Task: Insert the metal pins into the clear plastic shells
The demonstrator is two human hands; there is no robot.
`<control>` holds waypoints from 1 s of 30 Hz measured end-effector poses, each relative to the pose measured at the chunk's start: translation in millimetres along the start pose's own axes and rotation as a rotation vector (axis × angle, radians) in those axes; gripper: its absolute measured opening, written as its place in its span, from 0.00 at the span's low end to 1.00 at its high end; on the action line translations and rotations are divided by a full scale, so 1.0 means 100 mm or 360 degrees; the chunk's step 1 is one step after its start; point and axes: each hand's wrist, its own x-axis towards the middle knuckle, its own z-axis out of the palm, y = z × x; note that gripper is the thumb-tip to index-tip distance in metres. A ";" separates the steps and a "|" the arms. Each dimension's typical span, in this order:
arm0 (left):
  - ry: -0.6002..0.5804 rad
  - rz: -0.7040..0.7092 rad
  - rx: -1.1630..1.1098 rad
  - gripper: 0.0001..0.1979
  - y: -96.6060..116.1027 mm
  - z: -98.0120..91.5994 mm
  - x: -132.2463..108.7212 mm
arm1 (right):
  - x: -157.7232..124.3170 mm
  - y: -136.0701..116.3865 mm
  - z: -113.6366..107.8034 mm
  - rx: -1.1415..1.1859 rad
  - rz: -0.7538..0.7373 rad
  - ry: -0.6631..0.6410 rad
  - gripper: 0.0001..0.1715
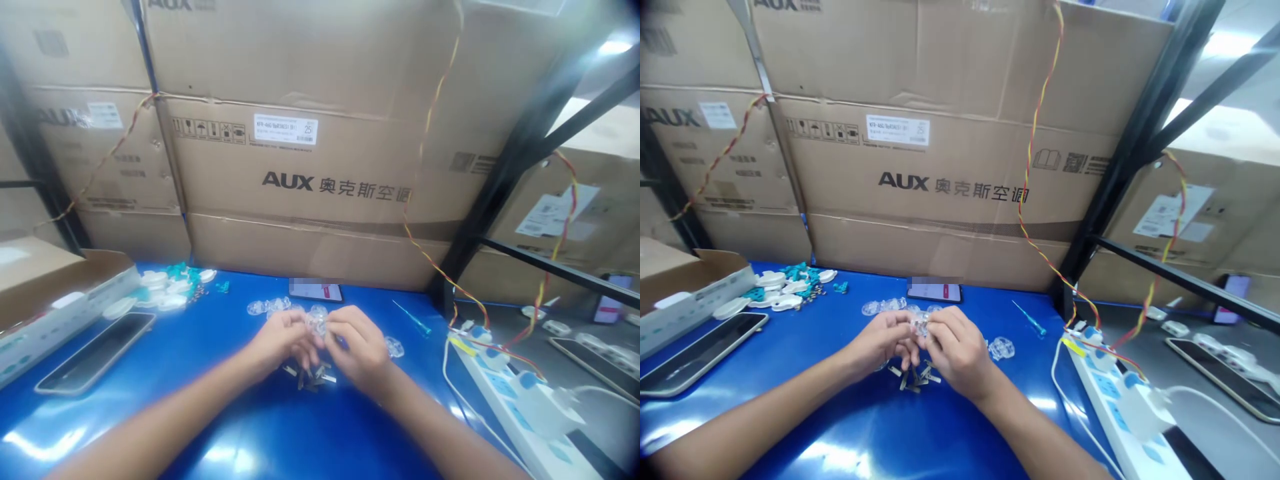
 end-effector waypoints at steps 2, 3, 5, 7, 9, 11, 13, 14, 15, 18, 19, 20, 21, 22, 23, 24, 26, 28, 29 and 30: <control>-0.0014 0.0027 0.0000 0.11 -0.02 0.00 0.00 | 0.01 0.00 0.00 0.0010 -0.0008 -0.0008 0.12; -0.0019 0.0038 -0.0006 0.10 -0.03 0.00 0.01 | 0.01 0.00 0.00 0.0008 -0.0019 -0.0016 0.12; -0.0020 0.0058 -0.0021 0.10 -0.03 0.00 0.01 | 0.00 0.02 -0.01 -0.0004 -0.0046 -0.0040 0.11; -0.0014 0.0066 -0.0016 0.10 -0.03 0.00 0.01 | 0.00 0.03 -0.01 -0.0019 -0.0071 -0.0058 0.11; -0.0008 0.0065 0.0003 0.10 -0.02 0.00 0.01 | 0.00 0.04 -0.01 -0.0023 -0.0089 -0.0077 0.12; -0.0006 0.0067 0.0013 0.09 -0.02 0.00 0.01 | 0.00 0.04 -0.01 -0.0032 -0.0111 -0.0104 0.12; -0.0007 0.0065 0.0007 0.09 -0.02 -0.01 0.01 | 0.01 0.04 -0.02 -0.0038 -0.0147 -0.0132 0.12; -0.0009 0.0061 0.0003 0.08 -0.02 -0.01 0.01 | 0.01 0.04 -0.02 -0.0040 -0.0160 -0.0142 0.12; -0.0010 0.0051 0.0002 0.08 -0.02 -0.01 0.00 | 0.01 0.04 -0.03 -0.0039 -0.0168 -0.0154 0.11; -0.0007 0.0002 0.0008 0.07 -0.01 -0.01 0.00 | 0.02 0.04 -0.03 -0.0039 -0.0147 -0.0186 0.09; -0.0006 -0.0009 0.0011 0.07 0.00 -0.01 -0.01 | 0.02 0.04 -0.03 -0.0039 -0.0131 -0.0199 0.09; -0.0009 -0.0015 0.0018 0.06 0.00 -0.01 -0.01 | 0.02 0.04 -0.03 -0.0036 -0.0110 -0.0214 0.08; -0.0013 -0.0011 0.0031 0.06 0.00 -0.01 0.00 | 0.02 0.03 -0.02 -0.0029 -0.0082 -0.0230 0.08; -0.0011 0.0000 0.0053 0.06 0.00 -0.01 0.00 | 0.02 0.03 -0.02 -0.0021 -0.0050 -0.0242 0.08; -0.0005 0.0014 0.0091 0.07 -0.01 -0.02 0.00 | 0.02 0.03 -0.01 -0.0013 -0.0014 -0.0254 0.09; 0.0006 0.0031 0.0146 0.07 -0.02 -0.02 0.01 | 0.03 0.02 -0.01 -0.0004 0.0021 -0.0269 0.09; 0.0050 0.0075 0.0280 0.08 -0.06 -0.03 0.03 | 0.03 0.02 0.00 0.0008 0.0076 -0.0303 0.09; 0.0105 0.0125 0.0405 0.09 -0.10 -0.04 0.03 | 0.04 0.02 0.00 0.0015 0.0104 -0.0321 0.09; 0.0132 0.0154 0.0450 0.09 -0.12 -0.04 0.03 | 0.04 0.03 0.00 0.0019 0.0108 -0.0318 0.09; 0.0155 0.0177 0.0484 0.09 -0.13 -0.04 0.03 | 0.04 0.03 0.00 0.0019 0.0108 -0.0308 0.09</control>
